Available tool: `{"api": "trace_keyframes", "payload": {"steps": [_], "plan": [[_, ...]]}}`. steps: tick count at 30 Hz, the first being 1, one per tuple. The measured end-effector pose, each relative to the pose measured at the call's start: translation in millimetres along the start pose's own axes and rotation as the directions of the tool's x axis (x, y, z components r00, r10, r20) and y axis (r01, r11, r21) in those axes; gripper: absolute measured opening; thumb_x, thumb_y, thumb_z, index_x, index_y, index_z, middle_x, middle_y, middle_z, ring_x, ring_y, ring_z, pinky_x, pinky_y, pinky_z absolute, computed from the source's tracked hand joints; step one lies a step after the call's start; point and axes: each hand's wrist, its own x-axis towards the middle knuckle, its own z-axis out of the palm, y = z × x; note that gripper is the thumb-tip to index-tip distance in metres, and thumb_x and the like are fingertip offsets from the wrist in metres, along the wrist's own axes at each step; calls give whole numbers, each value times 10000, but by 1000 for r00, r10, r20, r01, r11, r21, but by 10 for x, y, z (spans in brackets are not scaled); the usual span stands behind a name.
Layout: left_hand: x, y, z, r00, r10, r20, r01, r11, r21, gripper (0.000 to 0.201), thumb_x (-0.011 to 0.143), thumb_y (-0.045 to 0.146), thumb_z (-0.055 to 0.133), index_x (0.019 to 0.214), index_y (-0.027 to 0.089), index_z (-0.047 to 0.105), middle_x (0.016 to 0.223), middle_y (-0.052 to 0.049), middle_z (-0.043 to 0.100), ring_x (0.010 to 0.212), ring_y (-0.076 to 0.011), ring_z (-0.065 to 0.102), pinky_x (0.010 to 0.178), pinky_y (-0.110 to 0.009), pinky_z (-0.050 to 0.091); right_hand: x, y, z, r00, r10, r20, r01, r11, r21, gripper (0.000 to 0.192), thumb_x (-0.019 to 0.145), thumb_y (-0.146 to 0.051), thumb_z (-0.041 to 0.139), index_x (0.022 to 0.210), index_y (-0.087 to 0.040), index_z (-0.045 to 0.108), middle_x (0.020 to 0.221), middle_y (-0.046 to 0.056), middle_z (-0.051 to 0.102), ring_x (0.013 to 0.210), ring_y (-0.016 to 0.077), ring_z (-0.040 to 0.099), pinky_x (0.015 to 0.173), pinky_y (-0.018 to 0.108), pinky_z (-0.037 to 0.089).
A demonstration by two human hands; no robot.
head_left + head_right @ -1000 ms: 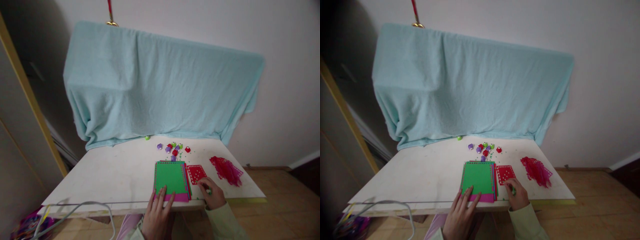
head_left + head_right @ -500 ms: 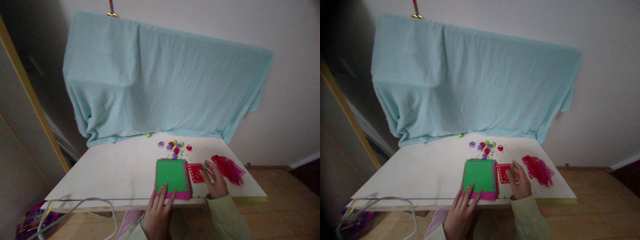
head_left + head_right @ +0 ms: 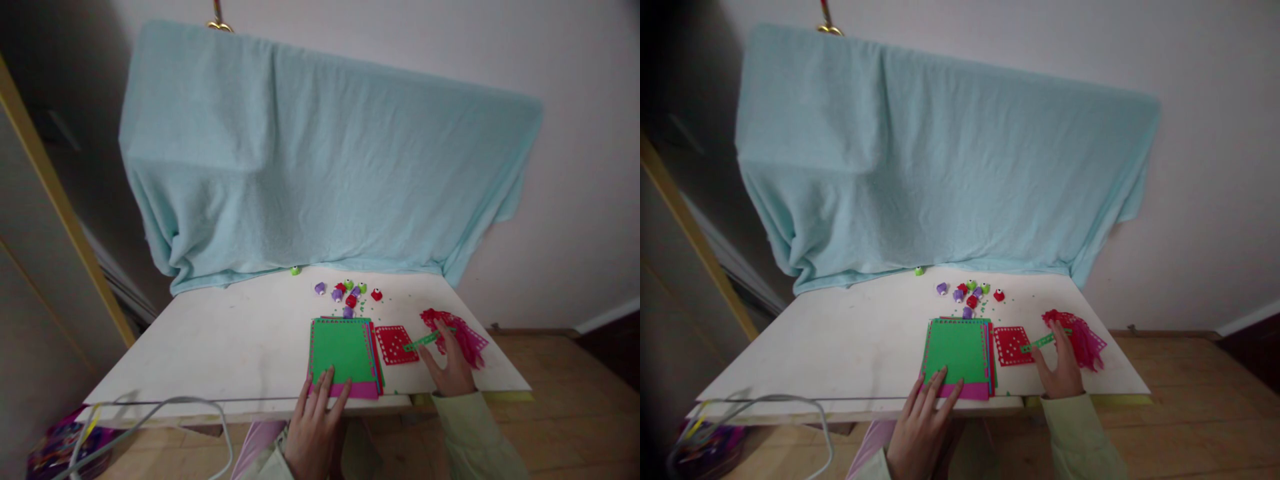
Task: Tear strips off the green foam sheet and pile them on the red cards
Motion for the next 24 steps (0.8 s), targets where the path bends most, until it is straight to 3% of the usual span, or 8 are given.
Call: {"api": "trace_keyframes", "payload": {"steps": [6,12,15,18,20,24], "plan": [[3,-10,14,999,23,-32,-23,1000,-5,656,860,520,498,1437,327,253,1396,-121,432,1279,-244,414,1056,-452,297,-89,356,-164,998,-48,33,52,988,-146,576,809,-490,502,1291,-177,475,1257,139,518,1147,317,497,999,513,394],[11,-20,18,998,38,-54,-38,999,-15,672,846,541,508,1434,348,247,1387,-126,441,1281,-247,414,1051,-458,297,-150,266,-160,998,-66,4,66,983,-170,534,825,-487,504,1278,-206,497,1261,131,487,1180,305,474,1007,490,404],[7,-16,34,997,26,-76,-27,1000,-13,654,845,532,518,1425,362,269,1392,-117,440,1260,-240,439,1048,-444,306,-169,98,-80,975,-186,122,199,974,-107,442,843,-421,519,1236,-221,543,1272,113,511,1166,282,502,998,471,427],[3,-9,47,996,6,-93,-7,1000,-13,640,844,521,528,1417,369,289,1386,-109,451,1243,-238,457,1046,-438,316,-231,-43,70,889,-338,309,355,935,0,297,851,-331,537,1110,-222,633,1210,98,584,1135,259,540,949,446,477],[2,-6,50,995,2,-97,-4,1000,-21,633,845,521,526,1415,369,296,1383,-108,455,1246,-236,455,1050,-438,316,-277,-61,169,862,-353,364,366,930,35,227,859,-303,529,1009,-218,677,1131,94,636,1100,252,570,937,442,490],[12,-10,40,994,5,-108,-10,999,-46,617,850,504,524,1412,371,305,1399,-101,438,1252,-238,450,1047,-434,330,-315,172,248,873,-301,383,326,945,-1,238,842,-333,543,983,-219,698,1059,102,676,1002,256,632,865,426,539]]}}
